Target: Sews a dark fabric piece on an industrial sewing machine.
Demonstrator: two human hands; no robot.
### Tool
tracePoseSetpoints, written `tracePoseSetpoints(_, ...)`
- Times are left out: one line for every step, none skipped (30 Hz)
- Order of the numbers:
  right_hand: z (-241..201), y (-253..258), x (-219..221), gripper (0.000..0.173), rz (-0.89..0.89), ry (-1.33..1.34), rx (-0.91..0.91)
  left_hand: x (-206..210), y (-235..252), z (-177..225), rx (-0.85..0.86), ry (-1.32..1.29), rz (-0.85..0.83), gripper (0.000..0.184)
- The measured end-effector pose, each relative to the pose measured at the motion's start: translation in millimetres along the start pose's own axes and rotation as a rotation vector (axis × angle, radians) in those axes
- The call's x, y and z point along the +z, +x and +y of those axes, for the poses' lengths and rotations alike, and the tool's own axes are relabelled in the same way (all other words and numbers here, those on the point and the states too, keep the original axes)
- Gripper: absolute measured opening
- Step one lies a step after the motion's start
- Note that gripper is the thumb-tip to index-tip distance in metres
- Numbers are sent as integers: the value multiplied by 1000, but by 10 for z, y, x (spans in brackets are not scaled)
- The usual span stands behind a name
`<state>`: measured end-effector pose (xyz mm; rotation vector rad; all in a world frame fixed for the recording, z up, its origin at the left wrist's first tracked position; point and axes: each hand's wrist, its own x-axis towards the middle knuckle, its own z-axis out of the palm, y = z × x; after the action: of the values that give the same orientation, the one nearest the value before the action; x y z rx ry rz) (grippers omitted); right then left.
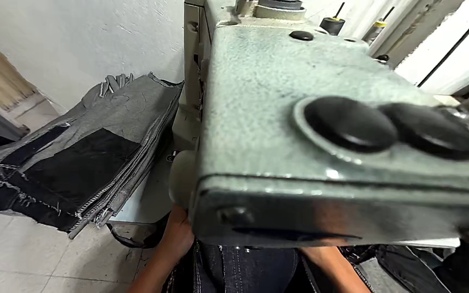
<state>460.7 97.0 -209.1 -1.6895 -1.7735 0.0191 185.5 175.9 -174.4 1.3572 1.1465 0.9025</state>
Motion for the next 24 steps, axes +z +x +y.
tracePoseSetpoints(6,4,-1,44,-1,-3,0,-2,1,12,-5,8,-2,16)
tracePoseSetpoints(14,-1,-1,45,-3,-2,1,-7,-2,15,-5,19,-10,18)
tracePoseSetpoints(21,-6,-3,45,-3,-3,-3,-12,-4,23,-12,21,-18,18)
tracePoseSetpoints(25,-6,-14,46,-2,-5,-11,-12,-2,38,-22,16,-21,17)
tracePoseSetpoints(23,-2,-29,45,2,-9,-25,-15,-3,62,-39,13,-17,15)
tracePoseSetpoints(13,0,-47,45,7,-14,-41,-29,-12,91,-60,17,-20,15)
tracePoseSetpoints(0,2,-72,44,8,-17,-57,-50,-27,114,-69,23,-28,14)
tracePoseSetpoints(-15,2,-102,43,0,-23,-71,-67,-42,137,-72,35,-34,14)
tracePoseSetpoints(-29,0,-132,41,-11,-25,-76,-79,-45,129,-62,52,-37,14)
tracePoseSetpoints(-37,2,-157,40,-22,-27,-76,-89,-36,101,-37,87,-36,16)
tracePoseSetpoints(-43,1,-180,40,-39,-19,-63,-101,-45,77,-3,158,-16,21)
tracePoseSetpoints(-53,-6,-201,41,-53,-4,-42,-114,-76,49,44,261,28,32)
tracePoseSetpoints(-65,-11,-217,44,-57,3,-28,-131,-121,23,110,382,89,47)
tracePoseSetpoints(-77,-15,-226,49,-44,-8,-24,-154,-179,19,184,481,149,60)
tracePoseSetpoints(-83,-22,-235,54,-22,-33,-32,-181,-243,46,274,566,213,64)
tracePoseSetpoints(-82,-40,-246,55,1,-62,-38,-227,-322,100,365,639,252,63)
tracePoseSetpoints(-68,-74,-258,53,24,-85,-41,-288,-424,181,443,710,257,58)
tracePoseSetpoints(-49,-120,-275,51,32,-94,-33,-348,-537,274,495,761,233,48)
tracePoseSetpoints(-35,-178,-298,50,23,-88,-11,-404,-650,353,521,779,175,37)
tracePoseSetpoints(-25,-248,-327,50,0,-74,26,-448,-748,397,539,781,111,29)
tracePoseSetpoints(-20,-324,-352,50,-26,-54,72,-475,-829,414,554,771,51,24)
tracePoseSetpoints(-7,-401,-363,52,-49,-36,118,-489,-895,420,563,762,0,22)
tracePoseSetpoints(15,-466,-370,53,-76,-11,162,-487,-944,429,569,764,-33,21)
tracePoseSetpoints(39,-516,-378,54,-115,20,212,-476,-973,438,576,777,-52,21)
